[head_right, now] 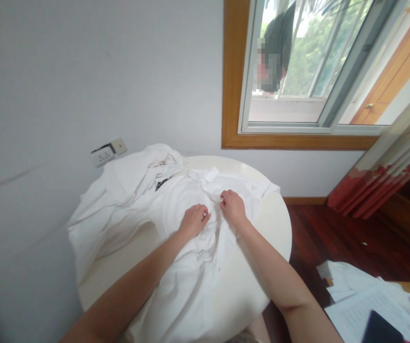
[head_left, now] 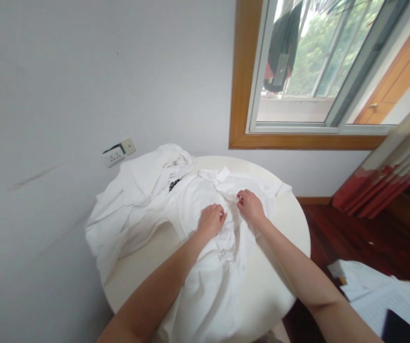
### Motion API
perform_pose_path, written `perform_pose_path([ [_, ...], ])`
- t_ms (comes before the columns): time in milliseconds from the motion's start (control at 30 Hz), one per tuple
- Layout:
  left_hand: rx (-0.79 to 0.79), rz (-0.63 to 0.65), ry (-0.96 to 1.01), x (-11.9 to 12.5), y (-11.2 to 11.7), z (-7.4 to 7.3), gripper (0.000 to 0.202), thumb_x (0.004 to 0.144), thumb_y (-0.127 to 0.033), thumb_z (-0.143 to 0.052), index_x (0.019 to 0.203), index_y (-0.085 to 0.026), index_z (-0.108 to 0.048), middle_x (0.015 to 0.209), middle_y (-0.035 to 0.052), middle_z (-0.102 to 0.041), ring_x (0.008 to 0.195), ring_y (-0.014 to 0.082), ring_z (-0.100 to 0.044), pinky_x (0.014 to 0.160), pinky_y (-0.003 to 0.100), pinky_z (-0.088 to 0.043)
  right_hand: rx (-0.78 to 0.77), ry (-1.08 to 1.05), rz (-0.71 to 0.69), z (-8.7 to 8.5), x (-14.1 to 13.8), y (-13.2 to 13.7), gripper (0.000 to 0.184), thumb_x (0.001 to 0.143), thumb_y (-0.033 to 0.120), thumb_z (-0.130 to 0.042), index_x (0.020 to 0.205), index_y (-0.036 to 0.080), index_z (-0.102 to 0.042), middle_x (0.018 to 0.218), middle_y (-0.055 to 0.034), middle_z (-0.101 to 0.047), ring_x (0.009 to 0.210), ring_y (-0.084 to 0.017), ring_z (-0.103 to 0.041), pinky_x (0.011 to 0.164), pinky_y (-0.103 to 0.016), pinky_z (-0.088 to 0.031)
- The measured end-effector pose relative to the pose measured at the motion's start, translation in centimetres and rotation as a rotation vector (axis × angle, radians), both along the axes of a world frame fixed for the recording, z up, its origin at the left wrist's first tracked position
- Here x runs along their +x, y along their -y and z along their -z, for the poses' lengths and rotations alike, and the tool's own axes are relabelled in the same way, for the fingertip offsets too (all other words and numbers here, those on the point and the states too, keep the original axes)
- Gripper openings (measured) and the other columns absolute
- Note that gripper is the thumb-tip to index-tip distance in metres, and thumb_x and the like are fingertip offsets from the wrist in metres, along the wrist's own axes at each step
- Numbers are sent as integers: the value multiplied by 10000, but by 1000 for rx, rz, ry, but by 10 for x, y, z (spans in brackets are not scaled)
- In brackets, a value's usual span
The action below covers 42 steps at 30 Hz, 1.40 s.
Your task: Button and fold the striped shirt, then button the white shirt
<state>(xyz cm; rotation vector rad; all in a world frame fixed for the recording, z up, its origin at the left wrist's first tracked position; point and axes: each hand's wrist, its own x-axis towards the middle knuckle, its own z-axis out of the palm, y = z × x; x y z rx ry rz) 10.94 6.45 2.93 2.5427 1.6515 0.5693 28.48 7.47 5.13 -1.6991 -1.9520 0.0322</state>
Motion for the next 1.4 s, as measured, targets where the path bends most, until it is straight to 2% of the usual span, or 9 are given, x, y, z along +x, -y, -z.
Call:
perform_pose_path([
  [100,-2,-11,-19,0,1,-1,156,870,-318,-479,861,-200,-580,905,47,-596,886,184,-542,788,307,-375,-9,-5,-78,-1,-1,1,238,744,86,-472,922,166,-607,873,-75,-563,837,-174,-495,734,-247,-347],
  [233,-16,9,7,-1,-2,-1,165,868,-298,-470,852,-212,-610,856,40,-597,846,178,-549,758,294,-383,-199,-133,-298,14,-4,-5,178,714,134,-536,847,170,-648,738,-13,-563,673,-124,-485,652,-218,-355],
  [333,-53,12,61,-3,-6,1,190,870,-294,-464,823,-207,-626,815,30,-604,816,161,-553,741,274,-389,-287,-252,-366,24,-2,-9,162,723,180,-551,829,162,-673,678,10,-581,618,-107,-476,609,-208,-351],
  [467,-53,22,114,-5,-11,6,187,853,-281,-488,764,-191,-627,782,23,-610,784,146,-549,723,260,-386,-305,-315,-429,24,2,-12,177,749,243,-543,733,143,-688,596,18,-562,609,-114,-481,584,-210,-346],
  [600,-36,24,134,-5,-12,8,212,860,-295,-475,751,-189,-621,750,17,-604,755,139,-546,707,257,-382,-268,-315,-433,18,3,-12,215,763,256,-532,675,135,-686,562,10,-552,629,-131,-498,588,-216,-351],
  [900,-59,2,63,-2,-6,1,141,835,-270,-507,809,-203,-629,840,29,-629,838,166,-559,759,278,-392,-359,-432,-498,21,2,-13,243,793,259,-502,824,147,-715,734,-17,-671,671,-137,-540,642,-223,-392],
  [1033,-63,21,92,-3,-6,1,133,830,-246,-504,819,-210,-632,841,24,-630,845,164,-560,772,278,-395,-337,-361,-481,26,1,-13,212,744,194,-519,814,153,-715,687,2,-643,636,-123,-520,621,-212,-373],
  [1167,-106,39,145,-5,-10,3,137,823,-226,-505,829,-212,-642,852,18,-639,851,154,-565,788,268,-402,-292,-269,-470,24,-2,-10,177,710,157,-524,749,161,-697,630,24,-585,627,-115,-498,603,-204,-344],
  [1400,-72,46,155,-6,-13,8,146,834,-237,-491,811,-204,-631,835,17,-635,829,149,-563,777,263,-401,-225,-166,-349,17,-12,-2,218,683,87,-517,796,160,-688,700,-20,-576,673,-128,-489,650,-217,-351],
])
